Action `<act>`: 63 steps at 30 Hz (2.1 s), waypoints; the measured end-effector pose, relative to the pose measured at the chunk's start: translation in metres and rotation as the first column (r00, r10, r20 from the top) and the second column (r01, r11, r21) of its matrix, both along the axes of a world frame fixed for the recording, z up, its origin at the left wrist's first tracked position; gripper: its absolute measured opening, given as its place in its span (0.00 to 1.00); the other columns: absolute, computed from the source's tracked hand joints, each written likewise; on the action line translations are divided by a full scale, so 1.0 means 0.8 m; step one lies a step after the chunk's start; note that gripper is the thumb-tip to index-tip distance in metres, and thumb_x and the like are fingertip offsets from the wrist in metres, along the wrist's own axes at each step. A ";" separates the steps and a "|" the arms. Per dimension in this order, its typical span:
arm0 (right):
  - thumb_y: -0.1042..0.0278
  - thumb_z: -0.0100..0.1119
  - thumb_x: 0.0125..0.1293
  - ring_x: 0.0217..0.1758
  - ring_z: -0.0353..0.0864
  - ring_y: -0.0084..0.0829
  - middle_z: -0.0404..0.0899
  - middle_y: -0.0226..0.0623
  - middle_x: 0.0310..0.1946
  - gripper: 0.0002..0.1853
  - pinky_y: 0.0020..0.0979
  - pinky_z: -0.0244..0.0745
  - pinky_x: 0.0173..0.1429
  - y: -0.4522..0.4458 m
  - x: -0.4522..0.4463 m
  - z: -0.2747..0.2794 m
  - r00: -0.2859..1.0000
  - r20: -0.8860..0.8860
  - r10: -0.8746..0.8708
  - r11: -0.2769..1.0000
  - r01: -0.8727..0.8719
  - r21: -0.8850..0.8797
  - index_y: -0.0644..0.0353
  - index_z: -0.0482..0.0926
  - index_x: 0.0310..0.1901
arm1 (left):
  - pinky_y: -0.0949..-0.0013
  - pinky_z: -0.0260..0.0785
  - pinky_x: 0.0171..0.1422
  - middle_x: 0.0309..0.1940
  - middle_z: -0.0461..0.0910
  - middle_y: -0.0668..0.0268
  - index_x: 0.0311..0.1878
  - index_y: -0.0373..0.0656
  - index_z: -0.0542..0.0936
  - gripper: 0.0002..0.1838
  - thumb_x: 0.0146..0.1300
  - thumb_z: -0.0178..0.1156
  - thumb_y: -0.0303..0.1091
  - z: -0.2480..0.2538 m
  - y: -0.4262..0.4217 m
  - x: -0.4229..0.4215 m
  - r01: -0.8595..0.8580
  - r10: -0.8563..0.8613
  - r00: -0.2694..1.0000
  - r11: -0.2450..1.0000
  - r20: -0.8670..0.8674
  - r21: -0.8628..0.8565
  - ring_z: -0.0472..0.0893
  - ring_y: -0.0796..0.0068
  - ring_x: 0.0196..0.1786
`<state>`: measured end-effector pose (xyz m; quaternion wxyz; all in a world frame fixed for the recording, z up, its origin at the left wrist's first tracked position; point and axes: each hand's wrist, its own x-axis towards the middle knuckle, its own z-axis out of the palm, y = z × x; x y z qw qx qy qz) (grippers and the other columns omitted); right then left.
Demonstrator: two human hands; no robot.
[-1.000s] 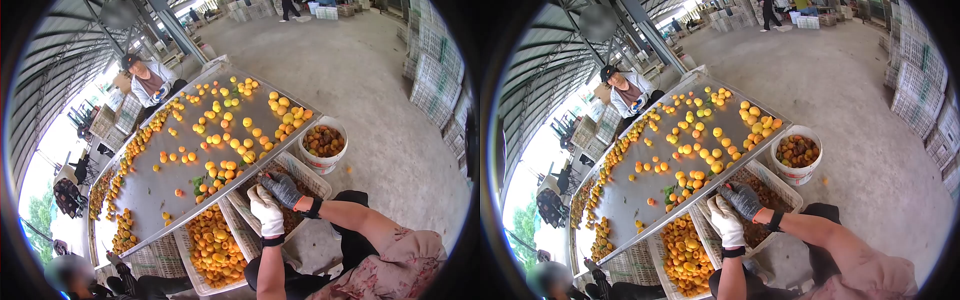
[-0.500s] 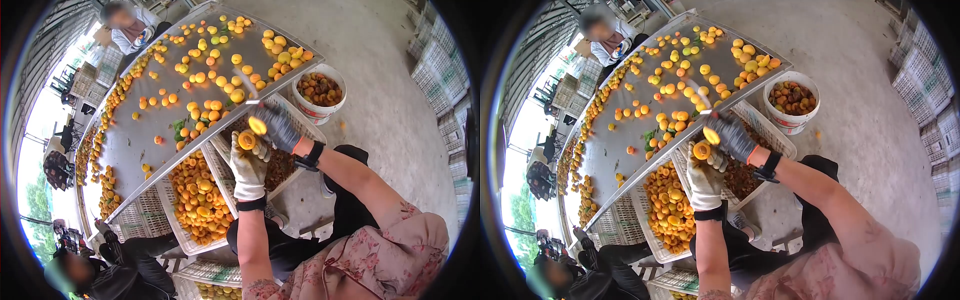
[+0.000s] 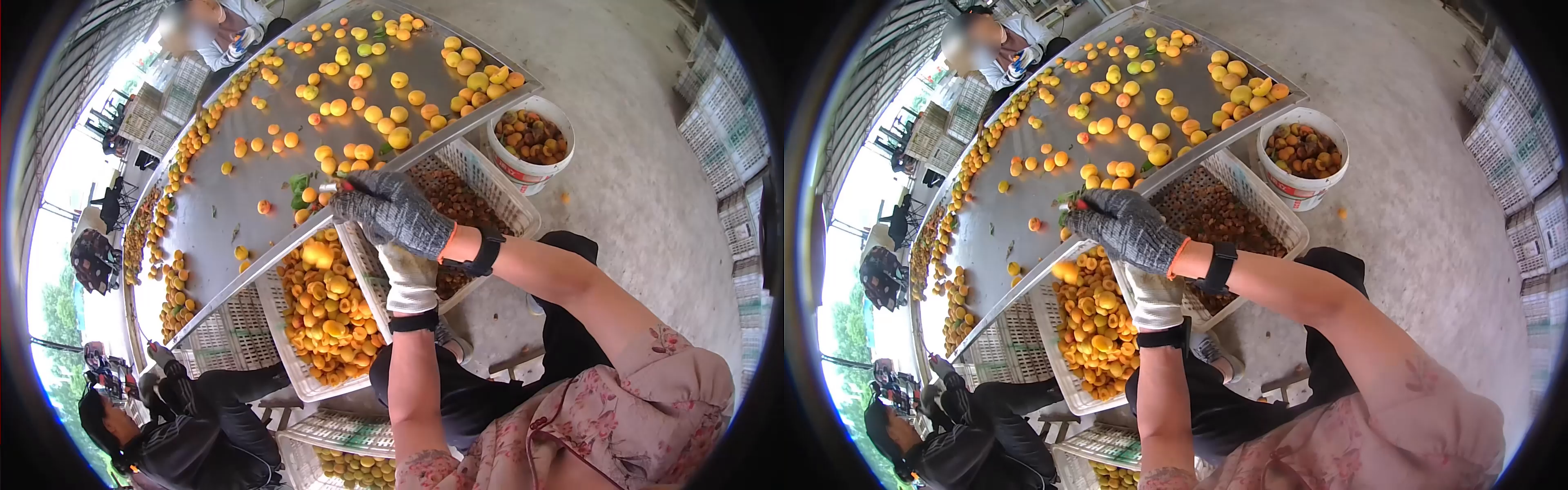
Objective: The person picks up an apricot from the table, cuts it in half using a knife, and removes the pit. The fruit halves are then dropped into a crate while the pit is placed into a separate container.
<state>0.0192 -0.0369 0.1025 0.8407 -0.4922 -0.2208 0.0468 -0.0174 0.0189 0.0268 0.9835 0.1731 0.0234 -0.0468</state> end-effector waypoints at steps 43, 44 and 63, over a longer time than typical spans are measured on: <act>0.65 0.59 0.59 0.19 0.72 0.32 0.73 0.35 0.18 0.08 0.35 0.70 0.27 -0.085 0.065 -0.071 0.867 0.261 -0.424 0.713 0.497 -0.494 0.60 0.75 0.33 | 0.69 0.67 0.31 0.23 0.74 0.64 0.37 0.38 0.75 0.14 0.68 0.49 0.41 0.080 0.051 -0.008 -0.313 0.493 0.835 0.059 0.245 0.948 0.73 0.72 0.28; 0.63 0.58 0.58 0.30 0.77 0.43 0.76 0.42 0.24 0.09 0.40 0.72 0.38 -0.085 0.065 -0.049 0.875 0.281 -0.395 0.638 0.481 -0.601 0.60 0.75 0.33 | 0.65 0.68 0.37 0.27 0.76 0.60 0.38 0.37 0.76 0.12 0.65 0.52 0.38 0.067 0.088 -0.011 -0.195 0.402 0.831 -0.437 0.385 0.878 0.74 0.65 0.32; 0.65 0.54 0.55 0.42 0.79 0.47 0.81 0.42 0.36 0.13 0.44 0.72 0.45 0.006 0.232 -0.117 0.892 0.447 0.060 0.154 0.434 -0.888 0.52 0.77 0.44 | 0.72 0.67 0.47 0.40 0.76 0.67 0.49 0.37 0.74 0.12 0.66 0.53 0.32 0.037 0.098 0.005 -0.338 0.408 0.907 0.556 0.104 0.759 0.74 0.77 0.41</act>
